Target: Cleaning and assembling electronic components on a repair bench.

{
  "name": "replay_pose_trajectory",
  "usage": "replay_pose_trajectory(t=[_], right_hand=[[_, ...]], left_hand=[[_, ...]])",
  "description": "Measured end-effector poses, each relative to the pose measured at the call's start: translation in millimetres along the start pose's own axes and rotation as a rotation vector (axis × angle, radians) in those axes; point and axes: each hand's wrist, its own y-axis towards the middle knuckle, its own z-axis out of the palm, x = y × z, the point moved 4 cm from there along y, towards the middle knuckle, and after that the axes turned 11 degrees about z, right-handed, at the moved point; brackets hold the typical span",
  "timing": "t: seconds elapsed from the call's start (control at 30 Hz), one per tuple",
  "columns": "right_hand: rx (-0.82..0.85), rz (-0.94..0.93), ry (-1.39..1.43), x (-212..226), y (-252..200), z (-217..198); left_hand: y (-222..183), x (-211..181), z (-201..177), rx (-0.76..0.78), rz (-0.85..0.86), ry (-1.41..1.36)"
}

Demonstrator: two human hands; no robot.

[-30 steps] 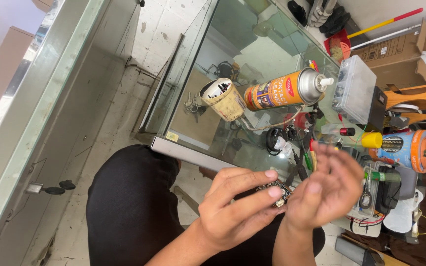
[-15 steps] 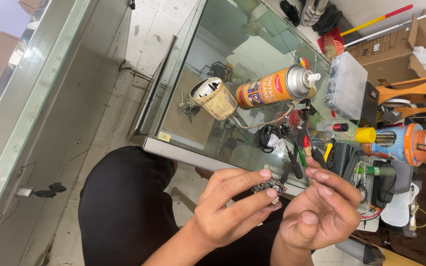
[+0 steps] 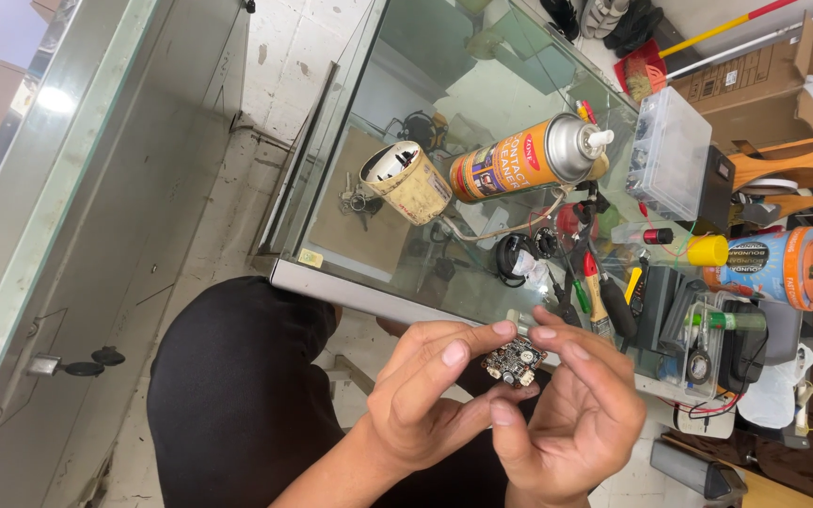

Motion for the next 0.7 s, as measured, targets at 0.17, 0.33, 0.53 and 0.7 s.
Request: replay_pose_trajectory(t=[0.17, 0.33, 0.53, 0.7], right_hand=[[0.047, 0.106, -0.082, 4, 3, -1], [0.045, 0.150, -0.094, -6, 3, -8], [0.113, 0.690, 0.910, -47, 5, -17], [0.114, 1.048, 1.330, -72, -3, -16]], left_hand=[[0, -1, 1, 0.047, 0.054, 0.066], [0, -3, 1, 0.120, 0.192, 0.051], [-6, -1, 7, 0.086, 0.124, 0.062], [3, -2, 5, 0.129, 0.011, 0.160]])
